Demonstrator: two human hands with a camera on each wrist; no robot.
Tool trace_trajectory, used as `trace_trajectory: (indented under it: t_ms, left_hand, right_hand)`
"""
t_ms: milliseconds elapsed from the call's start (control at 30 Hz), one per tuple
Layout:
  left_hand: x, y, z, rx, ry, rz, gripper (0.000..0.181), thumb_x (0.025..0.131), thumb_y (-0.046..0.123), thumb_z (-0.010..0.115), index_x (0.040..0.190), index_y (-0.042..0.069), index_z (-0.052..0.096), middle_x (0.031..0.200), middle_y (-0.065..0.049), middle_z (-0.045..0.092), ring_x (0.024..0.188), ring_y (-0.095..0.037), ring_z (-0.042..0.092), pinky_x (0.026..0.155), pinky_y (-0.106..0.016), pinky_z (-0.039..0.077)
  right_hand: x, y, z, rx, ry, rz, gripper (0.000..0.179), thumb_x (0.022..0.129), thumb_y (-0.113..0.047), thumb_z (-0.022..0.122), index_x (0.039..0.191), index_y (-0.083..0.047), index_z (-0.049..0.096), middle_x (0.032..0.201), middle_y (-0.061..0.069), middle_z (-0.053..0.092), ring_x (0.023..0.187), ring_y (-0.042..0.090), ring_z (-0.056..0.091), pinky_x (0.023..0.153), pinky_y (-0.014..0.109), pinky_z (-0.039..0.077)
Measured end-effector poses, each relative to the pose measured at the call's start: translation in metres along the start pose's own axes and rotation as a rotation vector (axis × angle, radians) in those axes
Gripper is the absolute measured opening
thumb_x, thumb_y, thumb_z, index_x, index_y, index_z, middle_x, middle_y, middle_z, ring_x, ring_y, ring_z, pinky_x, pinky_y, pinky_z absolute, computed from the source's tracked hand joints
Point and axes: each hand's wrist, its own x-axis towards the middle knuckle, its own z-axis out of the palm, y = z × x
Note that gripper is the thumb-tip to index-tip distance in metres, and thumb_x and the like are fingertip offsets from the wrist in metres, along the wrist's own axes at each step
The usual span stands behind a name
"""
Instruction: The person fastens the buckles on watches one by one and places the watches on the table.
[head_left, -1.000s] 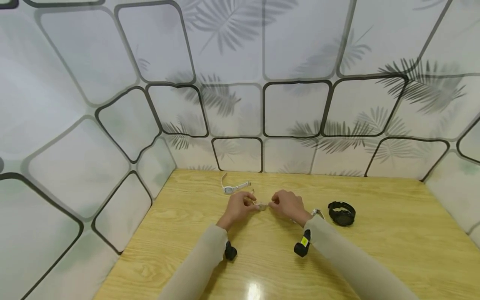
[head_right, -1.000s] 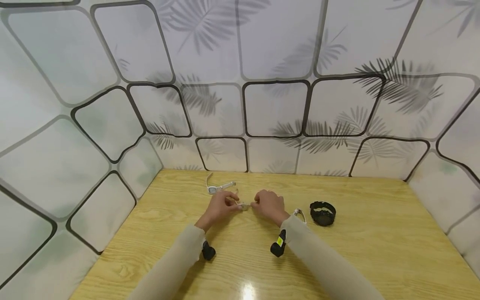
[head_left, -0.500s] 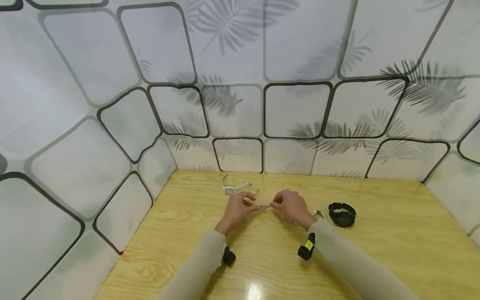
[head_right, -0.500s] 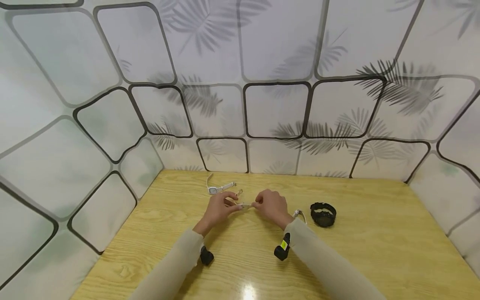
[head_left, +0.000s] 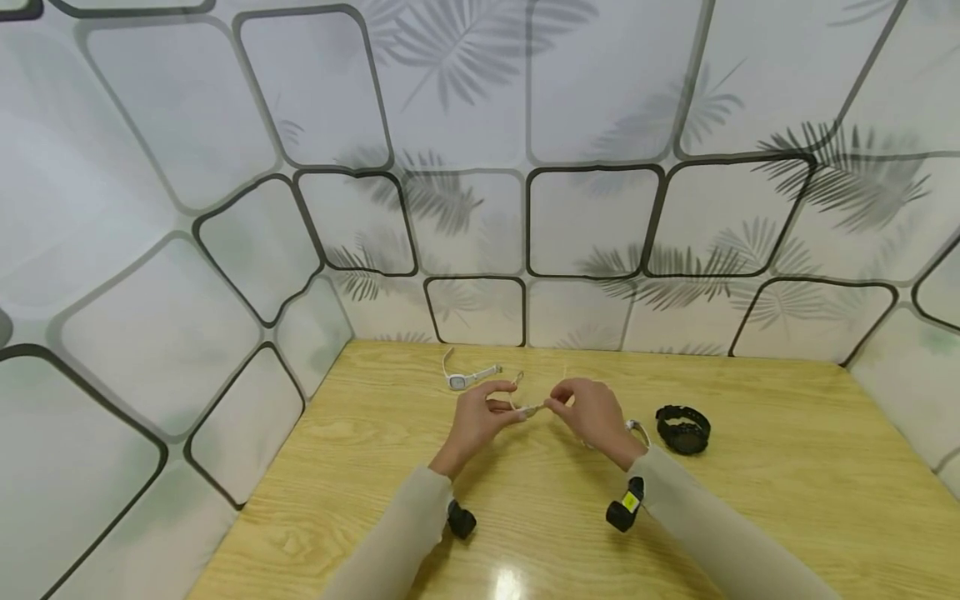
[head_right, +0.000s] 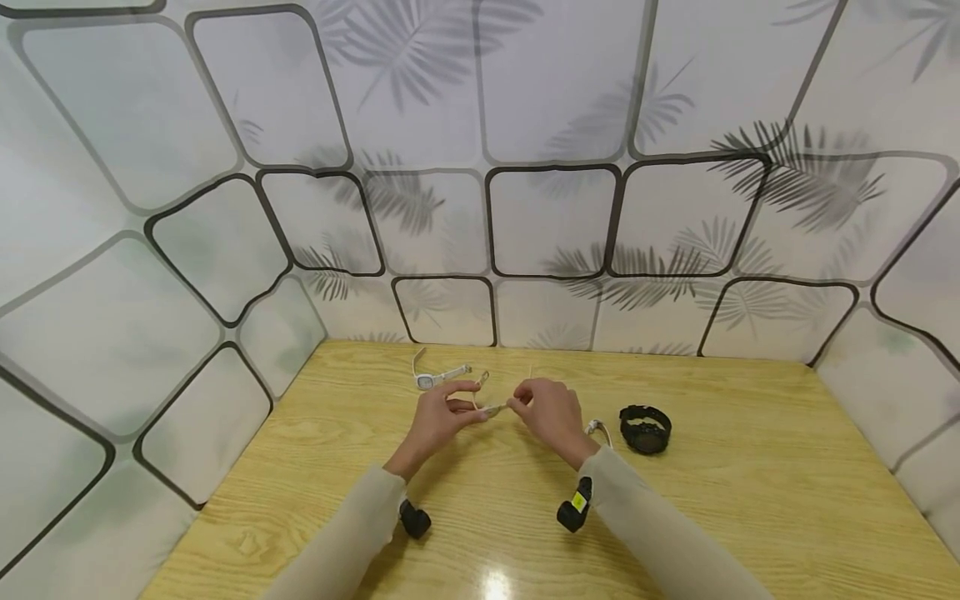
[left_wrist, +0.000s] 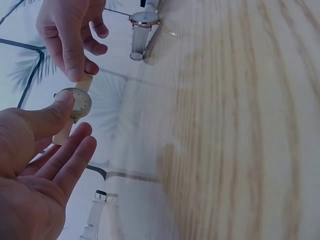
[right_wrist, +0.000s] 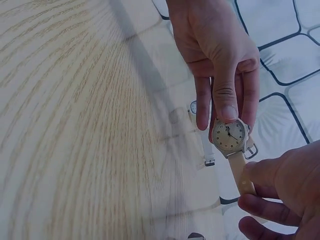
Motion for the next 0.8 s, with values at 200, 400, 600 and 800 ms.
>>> trace_trajectory:
  t_ms: [200, 400, 600, 800]
  left_hand:
    - [-0.001, 0.003, 0.001, -0.03, -0.006, 0.012, 0.044, 0.087, 0.005, 0.083, 0.128, 0.005, 0.069, 0.133, -0.023, 0.063, 0.098, -0.028, 0.075, 0.08, -0.033, 0.062]
    - [-0.001, 0.003, 0.004, -0.066, 0.003, 0.021, 0.038, 0.09, 0.007, 0.08, 0.127, 0.006, 0.07, 0.133, -0.023, 0.064, 0.098, -0.025, 0.075, 0.081, -0.032, 0.061]
    - [0.0, 0.007, 0.008, -0.161, 0.038, 0.046, 0.026, 0.096, 0.001, 0.071, 0.121, -0.003, 0.071, 0.127, -0.023, 0.066, 0.094, -0.035, 0.075, 0.08, -0.034, 0.062]
    - [0.001, 0.011, 0.01, -0.196, 0.04, 0.045, 0.026, 0.095, -0.002, 0.07, 0.121, -0.005, 0.07, 0.126, -0.027, 0.064, 0.094, -0.042, 0.074, 0.079, -0.033, 0.062]
  right_hand:
    - [-0.002, 0.001, -0.003, 0.004, 0.024, -0.027, 0.013, 0.094, -0.025, 0.077, 0.096, -0.012, 0.079, 0.089, -0.001, 0.075, 0.064, 0.008, 0.061, 0.057, 0.031, 0.053]
    - [-0.004, 0.003, -0.005, 0.009, 0.035, -0.025, 0.014, 0.095, -0.025, 0.077, 0.098, -0.011, 0.078, 0.091, 0.0, 0.076, 0.069, 0.01, 0.064, 0.063, 0.034, 0.056]
    - [-0.006, 0.004, -0.007, 0.039, 0.057, -0.041, 0.014, 0.095, -0.023, 0.077, 0.1, -0.011, 0.078, 0.092, 0.0, 0.076, 0.072, 0.014, 0.067, 0.067, 0.036, 0.058]
    - [-0.008, 0.005, -0.009, 0.07, 0.077, -0.061, 0.013, 0.095, -0.021, 0.077, 0.1, -0.009, 0.077, 0.092, 0.002, 0.075, 0.072, 0.015, 0.067, 0.067, 0.037, 0.058]
